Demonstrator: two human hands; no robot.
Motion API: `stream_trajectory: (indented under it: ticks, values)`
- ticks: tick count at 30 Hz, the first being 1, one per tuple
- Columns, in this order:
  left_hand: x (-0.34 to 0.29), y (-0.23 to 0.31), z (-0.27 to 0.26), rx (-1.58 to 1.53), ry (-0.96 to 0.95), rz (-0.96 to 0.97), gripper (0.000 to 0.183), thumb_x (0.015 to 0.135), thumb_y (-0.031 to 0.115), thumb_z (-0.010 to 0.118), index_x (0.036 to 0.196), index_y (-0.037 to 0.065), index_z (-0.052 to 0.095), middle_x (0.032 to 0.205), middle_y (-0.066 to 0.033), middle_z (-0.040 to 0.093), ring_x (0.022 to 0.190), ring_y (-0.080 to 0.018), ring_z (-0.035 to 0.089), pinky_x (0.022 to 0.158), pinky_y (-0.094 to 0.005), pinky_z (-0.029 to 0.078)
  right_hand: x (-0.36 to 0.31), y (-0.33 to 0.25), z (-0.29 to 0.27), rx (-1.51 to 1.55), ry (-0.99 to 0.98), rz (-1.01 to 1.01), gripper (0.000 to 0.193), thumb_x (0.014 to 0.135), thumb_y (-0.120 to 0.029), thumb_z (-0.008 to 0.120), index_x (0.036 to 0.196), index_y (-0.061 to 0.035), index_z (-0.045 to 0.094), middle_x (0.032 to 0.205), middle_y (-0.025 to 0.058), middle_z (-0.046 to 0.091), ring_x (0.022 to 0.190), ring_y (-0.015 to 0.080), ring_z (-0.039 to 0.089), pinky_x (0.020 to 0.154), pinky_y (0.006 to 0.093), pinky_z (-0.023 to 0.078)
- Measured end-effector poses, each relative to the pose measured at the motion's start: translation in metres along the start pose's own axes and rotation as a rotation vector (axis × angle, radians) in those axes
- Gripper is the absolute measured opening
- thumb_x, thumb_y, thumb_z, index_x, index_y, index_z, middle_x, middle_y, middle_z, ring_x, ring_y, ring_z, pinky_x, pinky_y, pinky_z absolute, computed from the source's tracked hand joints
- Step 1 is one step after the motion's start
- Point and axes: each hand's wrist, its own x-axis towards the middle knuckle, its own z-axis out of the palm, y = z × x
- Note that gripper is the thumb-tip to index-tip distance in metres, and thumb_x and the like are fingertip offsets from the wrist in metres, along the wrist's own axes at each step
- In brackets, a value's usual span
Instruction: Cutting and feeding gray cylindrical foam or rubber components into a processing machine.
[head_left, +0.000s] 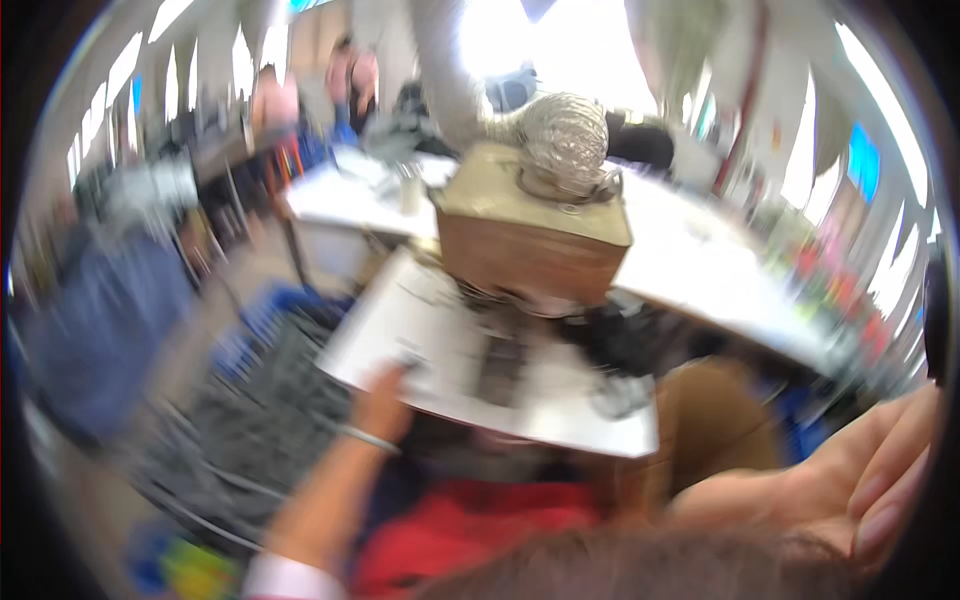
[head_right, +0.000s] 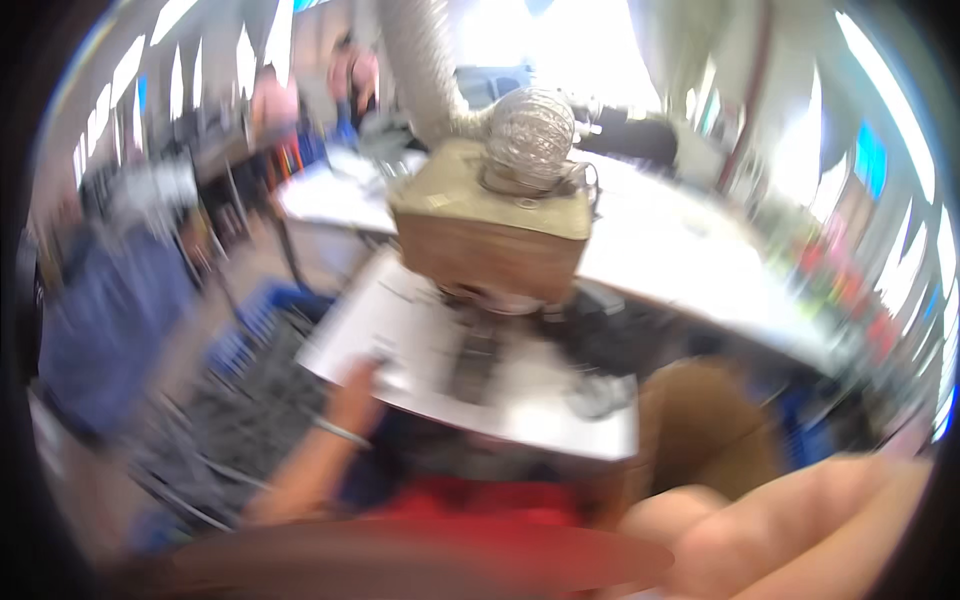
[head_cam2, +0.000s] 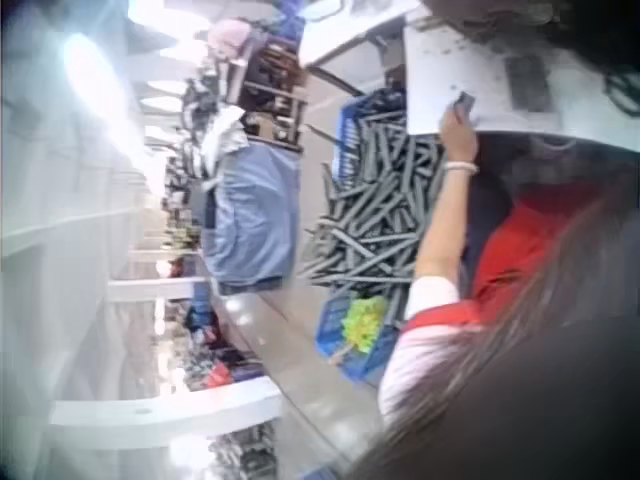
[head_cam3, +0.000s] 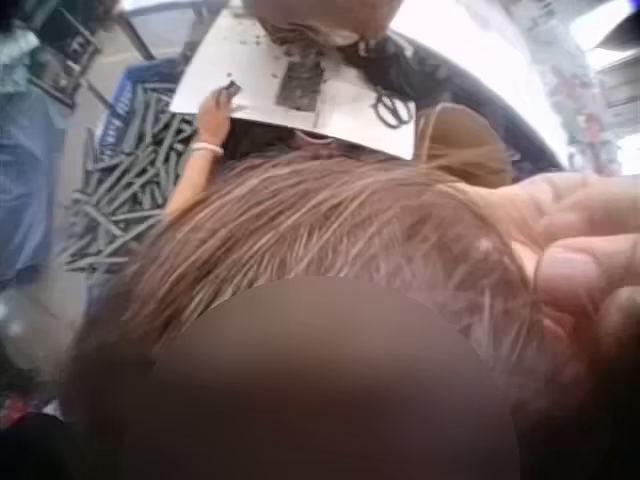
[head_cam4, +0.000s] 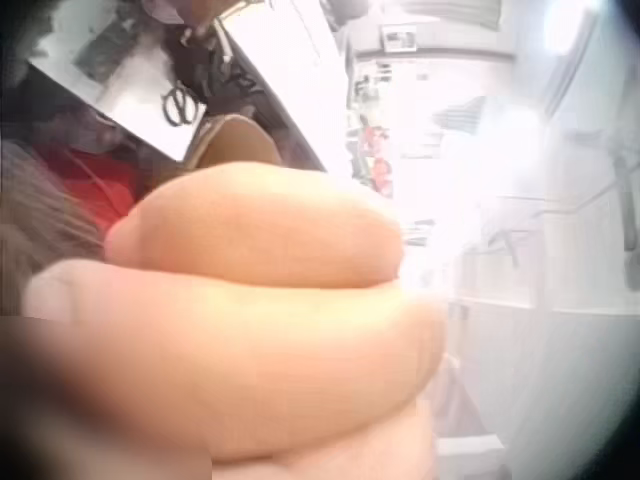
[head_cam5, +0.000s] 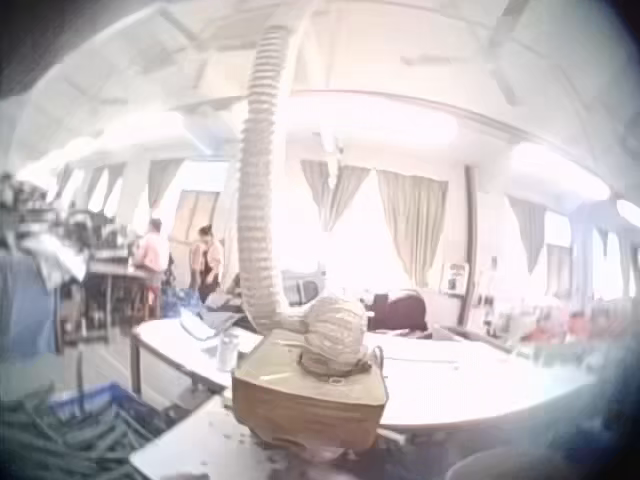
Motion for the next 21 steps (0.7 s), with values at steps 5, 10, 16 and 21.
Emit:
stream_trajectory:
  ticks: [5, 10, 16, 21]
  values:
    - [-0.019, -0.013, -0.032, -0.102, 0.034, -0.26, 0.022, 0.095, 0.02, 0.052, 0.104, 0.003, 0.064, 0.093, -0.019, 0.066, 0.082, -0.0416, 0.058, 0.074, -0.048, 0.045, 0.026, 0.029, 0.108, 0.162, -0.09, 0.162, 0.008, 0.085, -0.011, 0.064, 0.089, -0.0075, 0.057, 0.076, 0.0004, 0.051, 0.065, 0.0121, 0.042, 0.06, 0.027, 0.034]
    - [-0.021, -0.028, -0.004, -0.101, 0.036, -0.243, 0.023, 0.095, 0.023, 0.051, 0.104, 0.005, 0.063, 0.092, -0.0185, 0.065, 0.083, -0.042, 0.058, 0.074, -0.049, 0.045, -0.03, 0.03, 0.105, 0.155, 0.081, 0.282, 0.008, 0.085, -0.011, 0.064, 0.088, -0.0082, 0.057, 0.075, 0.0001, 0.05, 0.063, 0.0121, 0.041, 0.058, 0.0272, 0.033]
    - [-0.013, -0.023, -0.004, -0.161, 0.004, -0.239, 0.024, 0.096, 0.024, 0.051, 0.102, 0.004, 0.063, 0.091, -0.0197, 0.066, 0.083, -0.0426, 0.059, 0.073, -0.0488, 0.046, -0.035, 0.027, 0.136, 0.177, 0.157, 0.452, 0.007, 0.086, -0.011, 0.063, 0.086, -0.009, 0.056, 0.072, -0.0002, 0.05, 0.061, 0.012, 0.04, 0.057, 0.0275, 0.032]
    - [-0.018, 0.001, -0.026, -0.543, 0.004, -0.46, 0.027, 0.095, 0.024, 0.057, 0.098, -0.002, 0.065, 0.083, -0.0162, 0.067, 0.075, -0.0237, 0.064, 0.069, -0.0325, 0.049, -0.031, 0.015, 0.16, 0.247, 0.157, 0.522, 0.007, 0.086, -0.011, 0.063, 0.085, -0.0098, 0.056, 0.071, -0.0004, 0.049, 0.06, 0.012, 0.039, 0.055, 0.0278, 0.031]
